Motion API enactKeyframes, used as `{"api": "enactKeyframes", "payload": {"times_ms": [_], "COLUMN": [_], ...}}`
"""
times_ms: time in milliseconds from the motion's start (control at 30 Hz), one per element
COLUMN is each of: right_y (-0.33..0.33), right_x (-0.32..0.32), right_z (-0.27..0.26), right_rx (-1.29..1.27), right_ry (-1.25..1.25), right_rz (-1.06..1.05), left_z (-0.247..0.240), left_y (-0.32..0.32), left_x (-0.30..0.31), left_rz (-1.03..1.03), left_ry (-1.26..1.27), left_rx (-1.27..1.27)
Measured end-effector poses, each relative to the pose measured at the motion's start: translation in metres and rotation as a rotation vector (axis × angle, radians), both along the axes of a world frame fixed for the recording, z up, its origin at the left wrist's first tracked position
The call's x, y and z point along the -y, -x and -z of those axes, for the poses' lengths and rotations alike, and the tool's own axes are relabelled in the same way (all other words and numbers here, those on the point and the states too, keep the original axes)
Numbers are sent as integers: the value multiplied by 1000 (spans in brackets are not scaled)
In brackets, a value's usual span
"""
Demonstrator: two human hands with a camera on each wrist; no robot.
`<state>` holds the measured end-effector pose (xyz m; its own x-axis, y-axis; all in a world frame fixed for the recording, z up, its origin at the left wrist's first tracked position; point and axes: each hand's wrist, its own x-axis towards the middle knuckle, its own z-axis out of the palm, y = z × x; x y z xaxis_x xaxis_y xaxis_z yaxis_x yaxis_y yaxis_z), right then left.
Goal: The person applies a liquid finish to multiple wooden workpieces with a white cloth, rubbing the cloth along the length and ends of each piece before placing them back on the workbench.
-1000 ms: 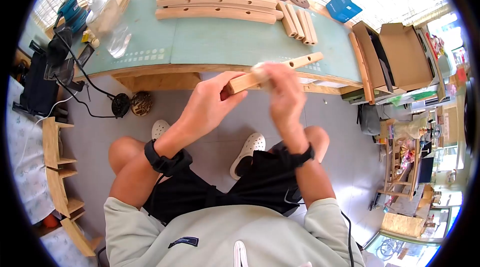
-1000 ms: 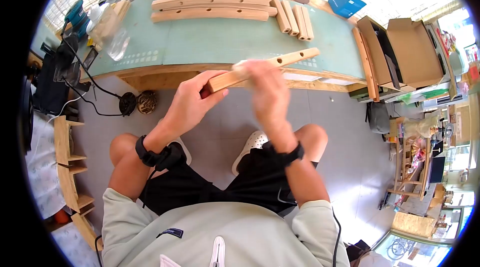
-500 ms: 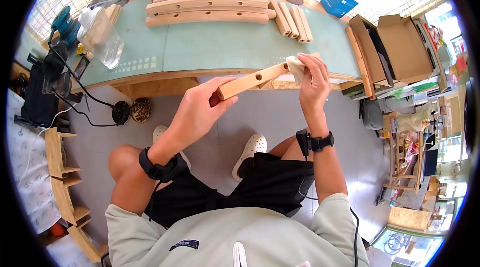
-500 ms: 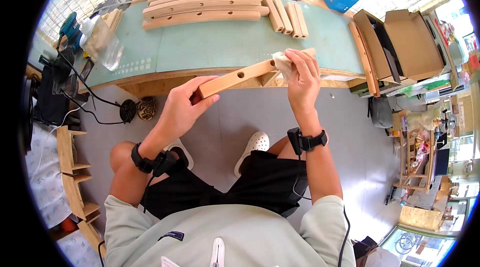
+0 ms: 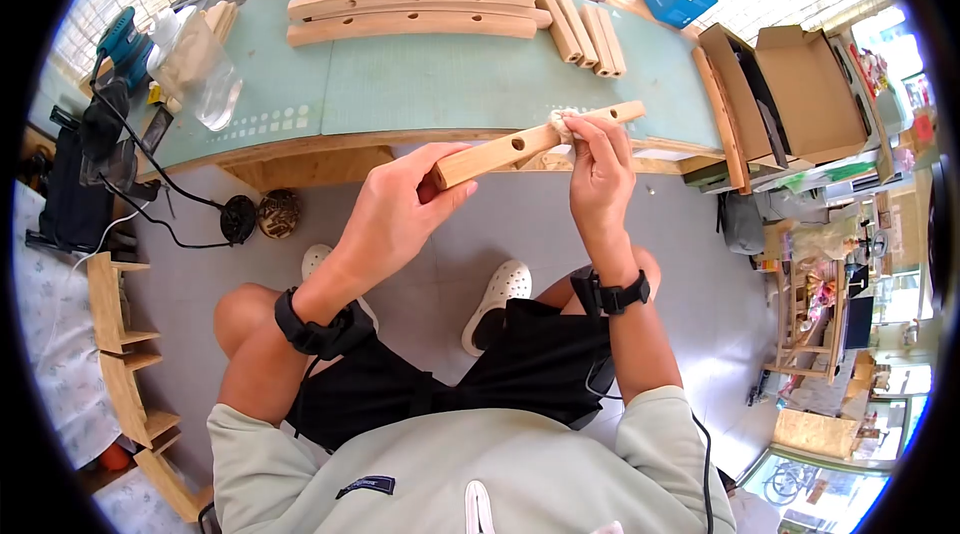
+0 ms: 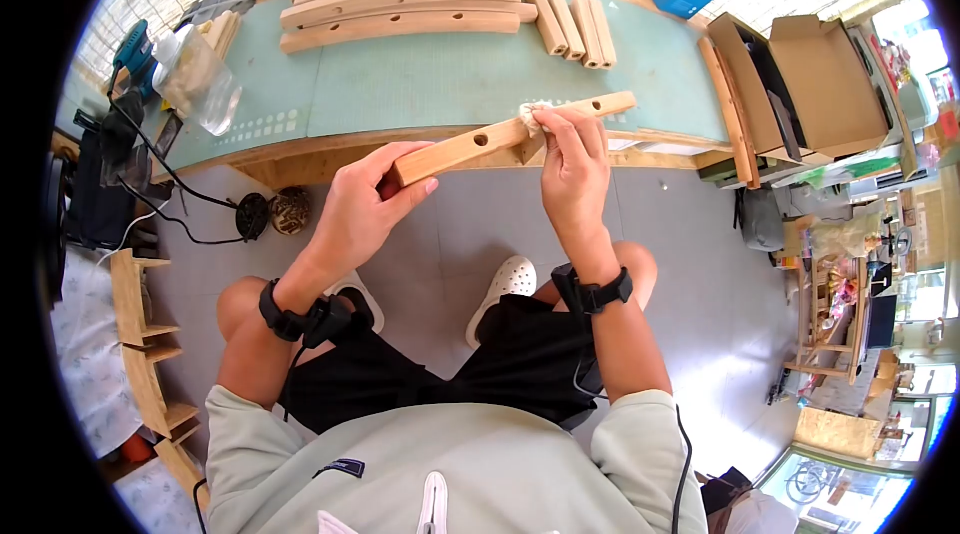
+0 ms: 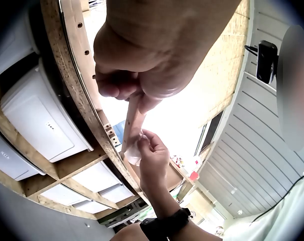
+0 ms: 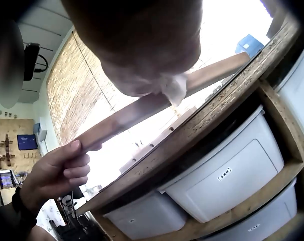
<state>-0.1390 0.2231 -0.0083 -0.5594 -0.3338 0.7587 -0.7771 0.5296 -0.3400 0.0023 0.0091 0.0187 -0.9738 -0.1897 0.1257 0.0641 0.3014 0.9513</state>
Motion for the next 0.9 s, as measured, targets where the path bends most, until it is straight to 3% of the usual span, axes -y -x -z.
{"api": "enactKeyframes", "payload": {"times_ms": [67,167,267,400,533,600,633,767,867,900], "right_y": [-12,-34,-4,-16,-70,-87,-90,-47,24,34], "right_x": [8,23,0,11,43,46,44,0,-26,-24], "right_z": [-1,-4,3,6,-6,-18,-22,-28,-7,-7], "right_rx": [-45,-65,-90,-32,29,405,402,302,141,140], "right_ry": [-19,55,-53,53,152,334,406,362,310,172], "right_rz": [16,-167,-87,-25,-214,-330,-337,32,37,54], "left_z": [2,7,4,2,11,9,7,-4,-3,-3], "left_y": [1,2,1,0,4,4,3,-3,-4,-4], "left_x": [-1,-1,1,-2,0,5,8,19,24,23], "left_rz": [-1,-8,11,10,-14,-11,-11,-14,-19,-19], "left_ry": [17,26,7,5,37,33,54,105,100,100], "left_rx": [12,-31,31,22,-6,-14,-13,13,9,10]}}
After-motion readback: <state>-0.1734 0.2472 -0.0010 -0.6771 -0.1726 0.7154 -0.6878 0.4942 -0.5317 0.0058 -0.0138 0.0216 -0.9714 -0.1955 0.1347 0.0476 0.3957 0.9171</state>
